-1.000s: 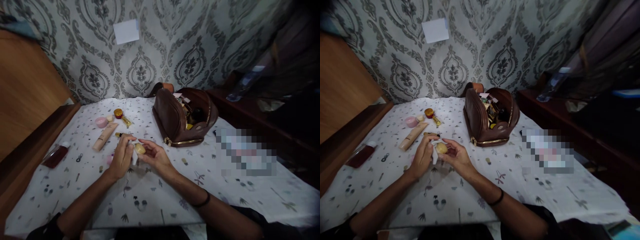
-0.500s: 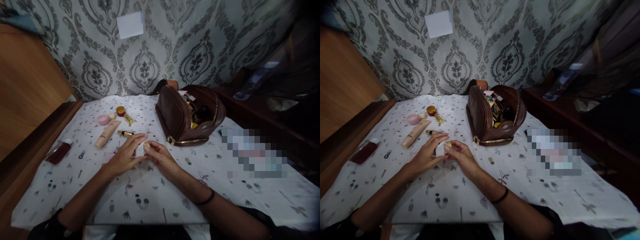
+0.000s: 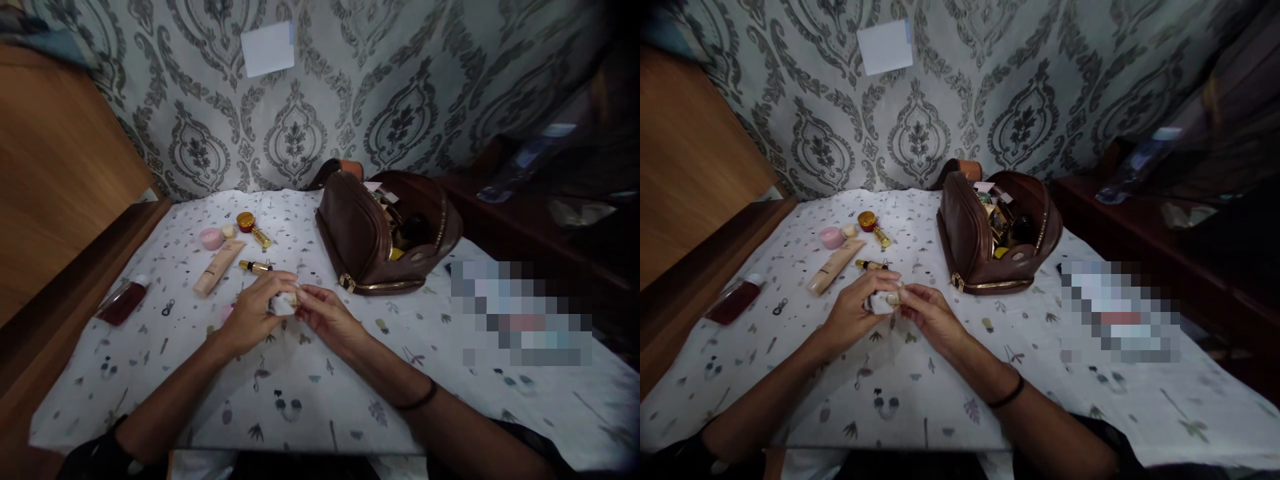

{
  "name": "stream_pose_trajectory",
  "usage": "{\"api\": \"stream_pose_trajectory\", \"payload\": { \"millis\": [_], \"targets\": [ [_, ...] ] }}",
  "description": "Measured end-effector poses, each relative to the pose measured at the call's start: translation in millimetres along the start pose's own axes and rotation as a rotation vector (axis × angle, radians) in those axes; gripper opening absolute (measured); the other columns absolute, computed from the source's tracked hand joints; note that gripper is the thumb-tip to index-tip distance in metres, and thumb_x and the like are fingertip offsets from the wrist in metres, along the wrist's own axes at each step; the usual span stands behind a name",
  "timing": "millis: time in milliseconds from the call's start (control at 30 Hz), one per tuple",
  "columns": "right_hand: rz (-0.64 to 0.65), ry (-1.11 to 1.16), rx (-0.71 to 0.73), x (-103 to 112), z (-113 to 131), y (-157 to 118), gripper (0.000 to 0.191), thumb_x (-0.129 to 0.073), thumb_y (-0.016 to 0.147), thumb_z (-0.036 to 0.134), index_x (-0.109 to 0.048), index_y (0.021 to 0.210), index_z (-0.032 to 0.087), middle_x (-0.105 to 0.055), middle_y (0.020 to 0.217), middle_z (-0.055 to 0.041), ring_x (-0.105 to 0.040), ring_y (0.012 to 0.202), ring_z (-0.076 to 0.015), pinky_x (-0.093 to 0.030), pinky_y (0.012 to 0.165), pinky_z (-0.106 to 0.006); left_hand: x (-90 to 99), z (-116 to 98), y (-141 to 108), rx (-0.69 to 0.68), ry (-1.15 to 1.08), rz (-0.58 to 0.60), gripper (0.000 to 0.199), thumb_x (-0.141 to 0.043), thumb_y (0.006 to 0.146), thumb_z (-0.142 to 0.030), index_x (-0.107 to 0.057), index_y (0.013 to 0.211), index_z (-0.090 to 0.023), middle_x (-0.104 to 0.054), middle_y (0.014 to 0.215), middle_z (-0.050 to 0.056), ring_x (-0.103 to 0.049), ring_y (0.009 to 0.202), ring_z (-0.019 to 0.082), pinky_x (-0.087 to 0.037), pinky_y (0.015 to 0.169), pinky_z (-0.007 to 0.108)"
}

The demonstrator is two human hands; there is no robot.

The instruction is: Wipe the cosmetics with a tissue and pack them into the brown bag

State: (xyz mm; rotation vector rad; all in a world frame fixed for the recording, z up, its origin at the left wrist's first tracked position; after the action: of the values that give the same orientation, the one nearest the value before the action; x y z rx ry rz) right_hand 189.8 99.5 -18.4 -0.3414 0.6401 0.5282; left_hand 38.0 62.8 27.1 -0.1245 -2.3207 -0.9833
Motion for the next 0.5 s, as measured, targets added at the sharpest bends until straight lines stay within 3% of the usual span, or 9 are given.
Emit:
{"api": "stream_pose_trajectory", "payload": {
  "millis": [100,200,300,500],
  "targets": [
    [-0.002,0.039,-0.041,1.5,-4.2,2.3,0.029,-0.09,0.064,0.038,-0.076,0.077,0.017,-0.069,0.072,0.0004,-0.059,0.067,-0.0089,-0.045,0.064,-0.021,-2.7,-2.1,-3.4,-0.062,0.06,-0.053,0.021,-0.055,0.089,-0.005,-0.062,0.101,-0.021,-0.068,0.111,0.008,-0.066,0.107,0.021,-0.054,0.091,0.036],
    [0.028,0.063,-0.045,-0.4,-3.8,2.3,0.027,-0.089,0.066,0.035,-0.077,0.081,0.017,-0.071,0.076,-0.0002,-0.06,0.068,-0.0088,-0.046,0.064,-0.02,-2.1,-0.2,-4.4,0.035,0.105,-0.127,0.023,-0.065,0.088,-0.014,-0.061,0.109,-0.022,-0.065,0.119,0.01,-0.064,0.112,0.022,-0.052,0.095,0.037],
    [0.05,0.075,-0.015,-2.7,-0.4,1.6,0.033,-0.09,0.065,0.032,-0.078,0.092,0.017,-0.072,0.085,-0.0013,-0.061,0.073,-0.009,-0.047,0.066,-0.019,-1.9,3.0,-4.3,0.134,0.116,-0.134,0.038,-0.071,0.086,-0.027,-0.058,0.121,-0.022,-0.06,0.126,0.011,-0.059,0.118,0.026,-0.05,0.099,0.041],
    [-0.014,0.006,0.068,-4.2,5.3,-1.0,0.032,-0.09,0.064,0.03,-0.075,0.09,0.02,-0.071,0.089,-0.001,-0.061,0.075,-0.0108,-0.048,0.066,-0.022,-2.8,6.0,-6.1,0.225,0.149,-0.142,0.028,-0.067,0.087,-0.025,-0.06,0.114,-0.021,-0.066,0.107,0.007,-0.064,0.101,0.023,-0.052,0.086,0.035]
  ]
}}
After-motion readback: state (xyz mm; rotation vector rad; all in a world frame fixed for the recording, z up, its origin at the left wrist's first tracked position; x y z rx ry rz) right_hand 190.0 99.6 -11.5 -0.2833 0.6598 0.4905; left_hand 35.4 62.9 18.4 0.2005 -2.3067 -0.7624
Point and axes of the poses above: each hand's wrist, its own y-axis towards the middle knuckle, its own x-axis out of the back of the hand, z = x × y, the point moved 2 cm from there along y, towards the middle knuckle
